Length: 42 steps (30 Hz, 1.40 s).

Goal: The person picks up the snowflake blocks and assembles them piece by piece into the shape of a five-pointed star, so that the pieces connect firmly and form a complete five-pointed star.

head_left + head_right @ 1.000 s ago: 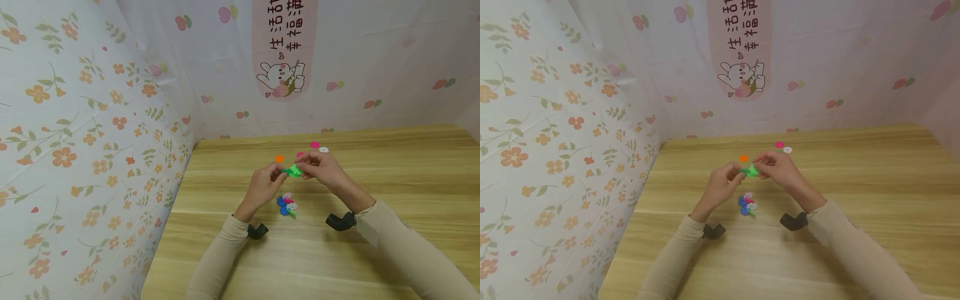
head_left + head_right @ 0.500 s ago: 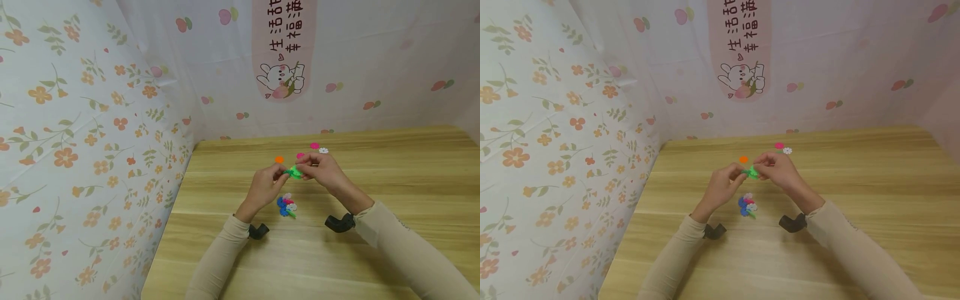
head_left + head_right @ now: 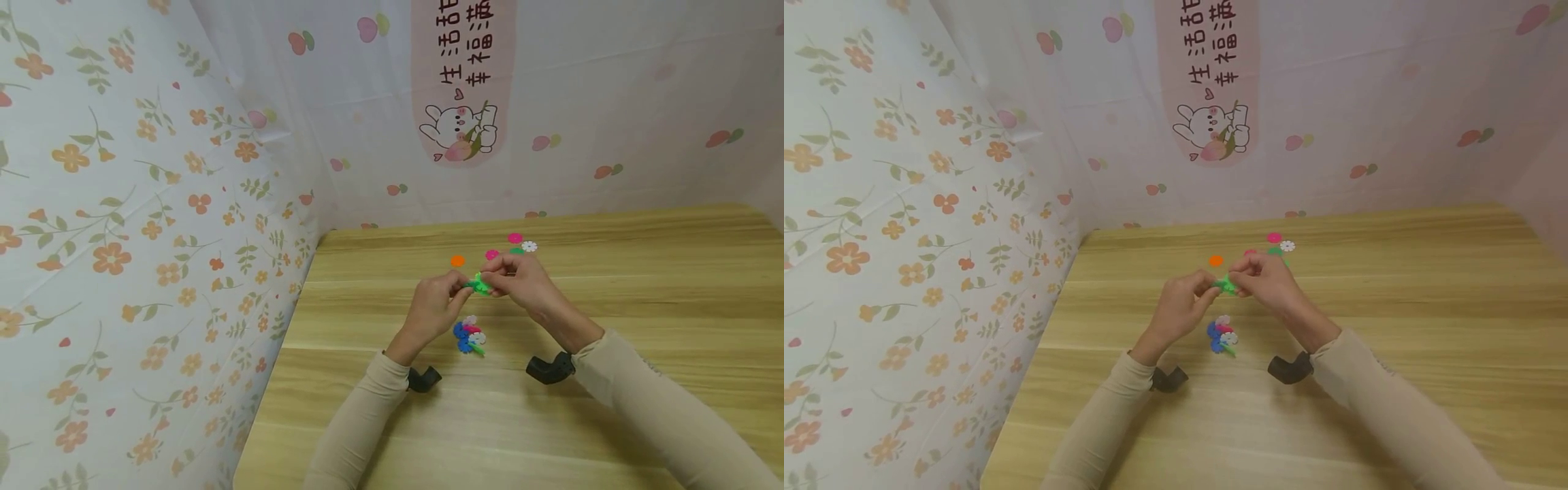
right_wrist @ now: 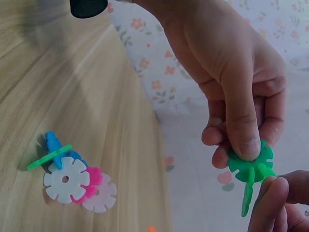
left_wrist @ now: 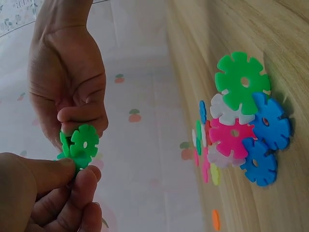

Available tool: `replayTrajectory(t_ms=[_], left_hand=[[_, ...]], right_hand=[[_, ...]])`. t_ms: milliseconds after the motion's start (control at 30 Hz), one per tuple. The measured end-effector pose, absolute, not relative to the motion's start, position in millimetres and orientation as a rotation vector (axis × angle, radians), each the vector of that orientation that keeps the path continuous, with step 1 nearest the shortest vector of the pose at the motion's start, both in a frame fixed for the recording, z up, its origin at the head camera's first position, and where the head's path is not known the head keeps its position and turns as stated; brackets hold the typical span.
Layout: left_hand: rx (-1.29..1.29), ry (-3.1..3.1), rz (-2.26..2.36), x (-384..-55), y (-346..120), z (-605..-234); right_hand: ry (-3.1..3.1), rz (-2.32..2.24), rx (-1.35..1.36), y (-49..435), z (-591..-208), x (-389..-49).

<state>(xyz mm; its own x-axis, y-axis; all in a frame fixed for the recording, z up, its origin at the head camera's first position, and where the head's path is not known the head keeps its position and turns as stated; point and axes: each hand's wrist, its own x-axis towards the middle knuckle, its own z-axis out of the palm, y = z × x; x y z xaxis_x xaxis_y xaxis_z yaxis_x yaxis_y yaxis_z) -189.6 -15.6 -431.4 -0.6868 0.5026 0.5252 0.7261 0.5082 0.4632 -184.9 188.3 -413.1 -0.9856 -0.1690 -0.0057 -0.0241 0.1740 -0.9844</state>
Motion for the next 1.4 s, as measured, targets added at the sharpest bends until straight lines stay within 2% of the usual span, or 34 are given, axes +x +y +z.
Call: replayTrajectory(t_ms=[967, 1400], left_hand=[[-1.038, -2.472, -0.995, -191, -15, -439], [-0.794, -2.886, -1.087, -197, -22, -453]], right_hand=[[2.313, -1.934, -0.221, 189, -429, -186], [2.316, -1.875, -0.043, 220, -436, -205]])
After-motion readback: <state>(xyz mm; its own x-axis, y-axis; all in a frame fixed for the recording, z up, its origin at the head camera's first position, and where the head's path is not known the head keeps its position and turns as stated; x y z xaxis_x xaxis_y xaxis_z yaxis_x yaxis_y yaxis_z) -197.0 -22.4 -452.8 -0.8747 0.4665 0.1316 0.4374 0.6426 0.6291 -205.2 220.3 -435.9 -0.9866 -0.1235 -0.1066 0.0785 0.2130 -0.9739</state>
